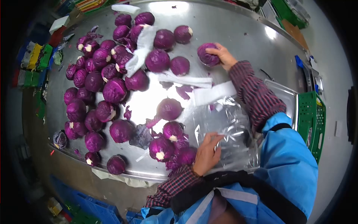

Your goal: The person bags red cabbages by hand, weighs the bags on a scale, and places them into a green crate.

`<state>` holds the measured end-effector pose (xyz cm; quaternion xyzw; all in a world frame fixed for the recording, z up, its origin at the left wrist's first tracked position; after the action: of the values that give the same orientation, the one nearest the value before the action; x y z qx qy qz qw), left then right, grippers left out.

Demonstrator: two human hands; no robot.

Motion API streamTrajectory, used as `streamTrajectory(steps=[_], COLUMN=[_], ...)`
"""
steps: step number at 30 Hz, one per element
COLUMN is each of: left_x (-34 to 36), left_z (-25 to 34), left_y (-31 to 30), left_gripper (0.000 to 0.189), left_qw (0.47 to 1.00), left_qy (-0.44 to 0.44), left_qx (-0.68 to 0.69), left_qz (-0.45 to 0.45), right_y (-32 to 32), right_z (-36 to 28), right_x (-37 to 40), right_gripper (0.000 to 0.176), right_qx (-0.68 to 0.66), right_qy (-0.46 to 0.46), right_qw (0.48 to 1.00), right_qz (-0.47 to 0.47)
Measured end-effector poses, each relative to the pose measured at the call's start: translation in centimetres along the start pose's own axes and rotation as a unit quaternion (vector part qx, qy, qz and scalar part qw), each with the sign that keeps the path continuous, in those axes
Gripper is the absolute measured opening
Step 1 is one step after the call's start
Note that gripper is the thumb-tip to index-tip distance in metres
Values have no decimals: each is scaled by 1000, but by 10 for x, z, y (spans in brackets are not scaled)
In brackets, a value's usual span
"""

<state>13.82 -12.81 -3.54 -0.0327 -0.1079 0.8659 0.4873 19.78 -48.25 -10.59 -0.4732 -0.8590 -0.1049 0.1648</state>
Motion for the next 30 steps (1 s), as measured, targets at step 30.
streamTrajectory(steps=[30], left_x=[67], left_z=[-12], left_y=[-7], left_gripper=[15], left_qw=[975], left_qy=[105], left_qx=[53], left_qz=[186], right_y=[15], right_z=[99], right_x=[302], right_gripper=[58], right_qx=[-446], right_qy=[251], right_qw=[858], right_qz=[-46])
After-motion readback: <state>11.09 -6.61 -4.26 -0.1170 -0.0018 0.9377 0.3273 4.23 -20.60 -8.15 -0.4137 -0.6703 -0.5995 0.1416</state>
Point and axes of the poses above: each hand's wrist, its own x-axis away from the middle knuckle, its own y-axis out of the palm, z = x × y, the point moved 4 cm from there along -x, towards the middle knuckle, and after that the axes turned 13 degrees about z, right-handed, at the moved point
